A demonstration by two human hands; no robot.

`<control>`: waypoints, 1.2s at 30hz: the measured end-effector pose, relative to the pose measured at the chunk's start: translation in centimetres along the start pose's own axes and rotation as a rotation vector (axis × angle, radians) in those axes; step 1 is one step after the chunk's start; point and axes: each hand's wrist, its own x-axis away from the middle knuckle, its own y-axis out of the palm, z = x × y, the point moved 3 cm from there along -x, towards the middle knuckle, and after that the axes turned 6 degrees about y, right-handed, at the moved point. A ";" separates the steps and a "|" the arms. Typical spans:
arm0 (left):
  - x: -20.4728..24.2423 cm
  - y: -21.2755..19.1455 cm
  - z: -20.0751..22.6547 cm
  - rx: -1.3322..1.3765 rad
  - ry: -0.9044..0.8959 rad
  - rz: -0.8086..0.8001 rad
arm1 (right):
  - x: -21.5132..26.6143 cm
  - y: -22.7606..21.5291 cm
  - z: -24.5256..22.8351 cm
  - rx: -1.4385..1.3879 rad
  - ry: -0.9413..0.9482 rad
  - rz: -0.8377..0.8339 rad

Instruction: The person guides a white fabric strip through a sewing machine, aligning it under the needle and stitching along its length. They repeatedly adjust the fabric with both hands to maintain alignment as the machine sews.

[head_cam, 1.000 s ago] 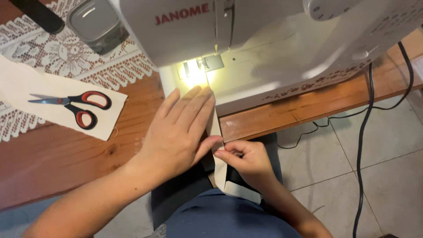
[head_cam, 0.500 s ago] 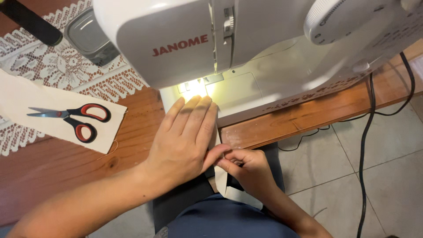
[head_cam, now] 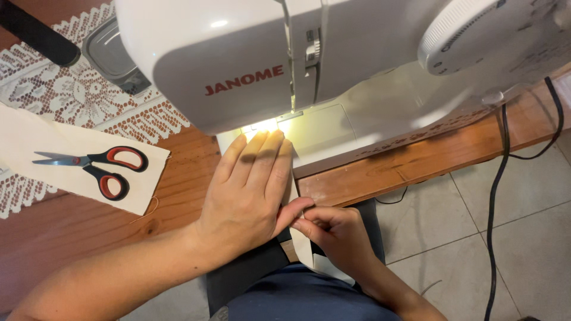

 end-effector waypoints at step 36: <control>0.0 0.0 -0.5 0.060 -0.013 0.031 | -0.3 -0.4 -0.3 0.060 -0.008 0.035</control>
